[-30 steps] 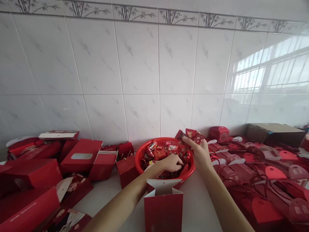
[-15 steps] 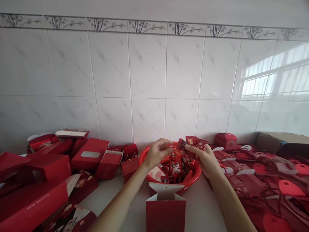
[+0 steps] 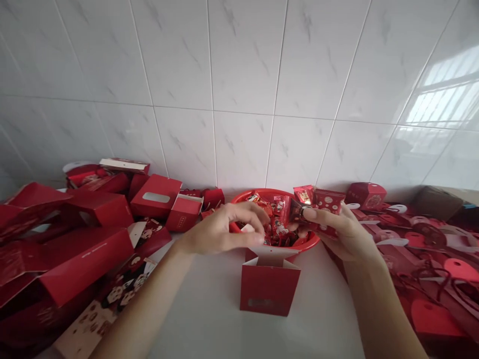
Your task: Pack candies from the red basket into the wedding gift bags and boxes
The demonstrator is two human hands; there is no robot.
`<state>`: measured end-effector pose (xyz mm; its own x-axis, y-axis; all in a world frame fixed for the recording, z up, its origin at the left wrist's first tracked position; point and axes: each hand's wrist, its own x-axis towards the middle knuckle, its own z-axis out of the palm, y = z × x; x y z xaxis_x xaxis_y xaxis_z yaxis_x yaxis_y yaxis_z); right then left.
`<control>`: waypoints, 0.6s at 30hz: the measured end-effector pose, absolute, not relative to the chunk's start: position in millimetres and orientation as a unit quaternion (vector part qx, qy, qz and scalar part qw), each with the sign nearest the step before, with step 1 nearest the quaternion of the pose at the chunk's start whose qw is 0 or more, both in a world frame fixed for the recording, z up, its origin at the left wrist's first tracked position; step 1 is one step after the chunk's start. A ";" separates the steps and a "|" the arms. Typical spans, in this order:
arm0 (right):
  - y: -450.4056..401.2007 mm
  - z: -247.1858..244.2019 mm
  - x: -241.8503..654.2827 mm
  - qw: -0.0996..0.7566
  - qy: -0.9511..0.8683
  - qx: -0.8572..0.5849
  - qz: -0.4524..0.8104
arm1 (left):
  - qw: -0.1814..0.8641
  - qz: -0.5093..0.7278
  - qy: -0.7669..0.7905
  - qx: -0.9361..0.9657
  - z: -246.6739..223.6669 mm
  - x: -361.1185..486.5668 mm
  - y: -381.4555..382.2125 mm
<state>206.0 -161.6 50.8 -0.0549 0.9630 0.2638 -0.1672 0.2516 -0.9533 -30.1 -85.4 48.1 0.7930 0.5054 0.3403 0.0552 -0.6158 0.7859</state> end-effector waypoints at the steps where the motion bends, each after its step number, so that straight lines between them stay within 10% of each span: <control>1: -162.9 51.6 206.4 0.567 -0.545 -0.361 0.500 | 0.390 0.229 0.166 0.876 47.6 -33.3 -86.4; 18: -142.4 34.8 191.2 0.508 -0.578 -0.422 0.480 | 0.424 0.185 0.248 0.851 25.2 -23.3 -59.9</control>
